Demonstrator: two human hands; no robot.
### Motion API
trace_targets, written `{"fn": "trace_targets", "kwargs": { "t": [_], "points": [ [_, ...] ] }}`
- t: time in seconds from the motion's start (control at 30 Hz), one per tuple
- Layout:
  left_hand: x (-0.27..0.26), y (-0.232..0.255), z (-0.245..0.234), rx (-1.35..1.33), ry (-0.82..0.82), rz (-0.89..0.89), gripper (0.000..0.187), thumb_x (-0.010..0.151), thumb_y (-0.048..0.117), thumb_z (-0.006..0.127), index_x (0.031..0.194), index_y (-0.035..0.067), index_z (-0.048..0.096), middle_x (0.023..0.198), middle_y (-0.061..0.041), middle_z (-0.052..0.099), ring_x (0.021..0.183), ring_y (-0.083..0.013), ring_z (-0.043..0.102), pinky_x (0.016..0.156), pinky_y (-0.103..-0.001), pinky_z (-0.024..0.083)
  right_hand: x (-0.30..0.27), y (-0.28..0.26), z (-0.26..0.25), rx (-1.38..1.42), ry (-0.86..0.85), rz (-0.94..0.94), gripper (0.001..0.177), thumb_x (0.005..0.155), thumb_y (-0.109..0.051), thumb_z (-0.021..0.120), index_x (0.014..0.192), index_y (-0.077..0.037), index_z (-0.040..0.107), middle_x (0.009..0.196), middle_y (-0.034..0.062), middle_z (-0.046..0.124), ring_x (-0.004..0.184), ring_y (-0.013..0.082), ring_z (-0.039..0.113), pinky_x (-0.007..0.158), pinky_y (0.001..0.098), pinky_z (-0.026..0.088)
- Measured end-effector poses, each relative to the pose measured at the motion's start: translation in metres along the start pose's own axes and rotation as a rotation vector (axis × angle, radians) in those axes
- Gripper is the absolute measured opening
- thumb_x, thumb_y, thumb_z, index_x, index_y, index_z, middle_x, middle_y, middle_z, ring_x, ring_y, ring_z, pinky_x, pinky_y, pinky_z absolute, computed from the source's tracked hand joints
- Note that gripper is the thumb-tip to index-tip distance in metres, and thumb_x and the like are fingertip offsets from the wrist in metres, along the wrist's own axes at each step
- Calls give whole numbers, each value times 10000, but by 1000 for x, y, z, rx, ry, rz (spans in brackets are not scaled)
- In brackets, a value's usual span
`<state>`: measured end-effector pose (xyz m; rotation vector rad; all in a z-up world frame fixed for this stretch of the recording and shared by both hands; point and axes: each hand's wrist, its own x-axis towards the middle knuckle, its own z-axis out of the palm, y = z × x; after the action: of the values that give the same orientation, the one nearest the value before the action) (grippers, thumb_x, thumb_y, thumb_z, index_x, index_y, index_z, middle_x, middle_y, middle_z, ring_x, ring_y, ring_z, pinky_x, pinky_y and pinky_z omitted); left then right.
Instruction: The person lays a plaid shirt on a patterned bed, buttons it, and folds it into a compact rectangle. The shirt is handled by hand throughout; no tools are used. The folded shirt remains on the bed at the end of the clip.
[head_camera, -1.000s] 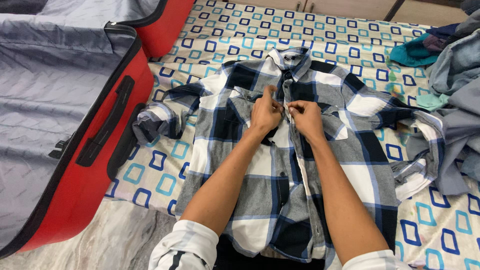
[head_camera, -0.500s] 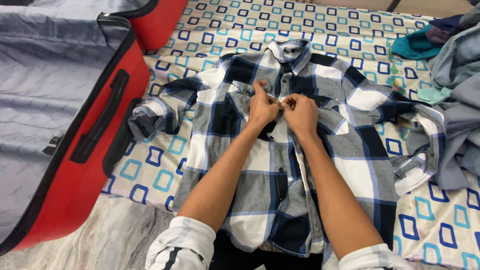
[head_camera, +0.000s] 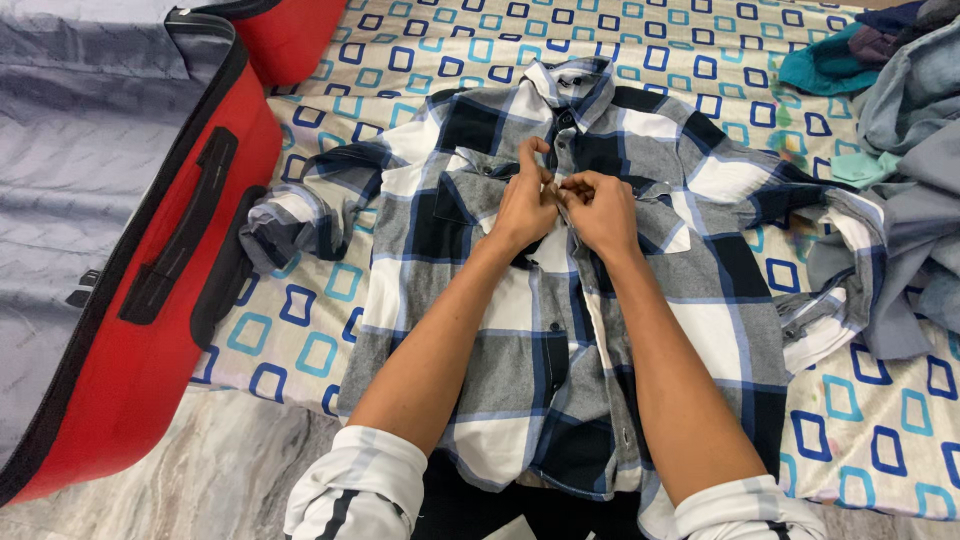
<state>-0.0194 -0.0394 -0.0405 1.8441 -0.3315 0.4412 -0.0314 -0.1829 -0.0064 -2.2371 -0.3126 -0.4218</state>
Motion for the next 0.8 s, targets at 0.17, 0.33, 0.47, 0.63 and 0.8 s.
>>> {"fn": "trace_targets", "kwargs": {
  "t": [0.17,0.33,0.47,0.63,0.8],
  "points": [
    [-1,0,-5,-45,-21,-15,654,828,-53,643,1365,92,298,811,-153,680,775,-336,712,715,-439,526,1,0,2,-71,5,-30,147,917,-125,705,987,-4,754,879,209,749,808,348,743,727,433,566],
    [-2,7,-5,-27,36,-110,557,863,87,726,1305,112,388,842,-139,739,823,-348,751,728,-445,544,0,8,11,-193,80,-161,159,970,-130,646,941,4,727,905,227,730,835,455,689,721,537,515],
    [-9,24,-14,250,123,-121,422,810,231,797,1160,125,585,871,-127,770,866,-357,739,745,-477,541,2,16,14,-93,111,-118,160,959,-150,659,962,-8,731,877,212,736,821,405,716,725,482,545],
    [-31,67,-41,632,-177,-263,405,777,496,826,866,103,786,919,-165,756,899,-374,724,778,-485,561,5,12,7,93,57,48,213,1003,-230,655,1020,-27,717,824,157,751,755,308,756,690,409,549],
    [-103,105,-44,831,-288,-242,527,662,551,860,878,78,771,937,-166,745,905,-379,724,758,-521,557,-19,-34,-38,-228,-2,-73,382,852,-383,770,1008,-36,734,928,181,756,858,347,727,749,449,555]
  ]
}}
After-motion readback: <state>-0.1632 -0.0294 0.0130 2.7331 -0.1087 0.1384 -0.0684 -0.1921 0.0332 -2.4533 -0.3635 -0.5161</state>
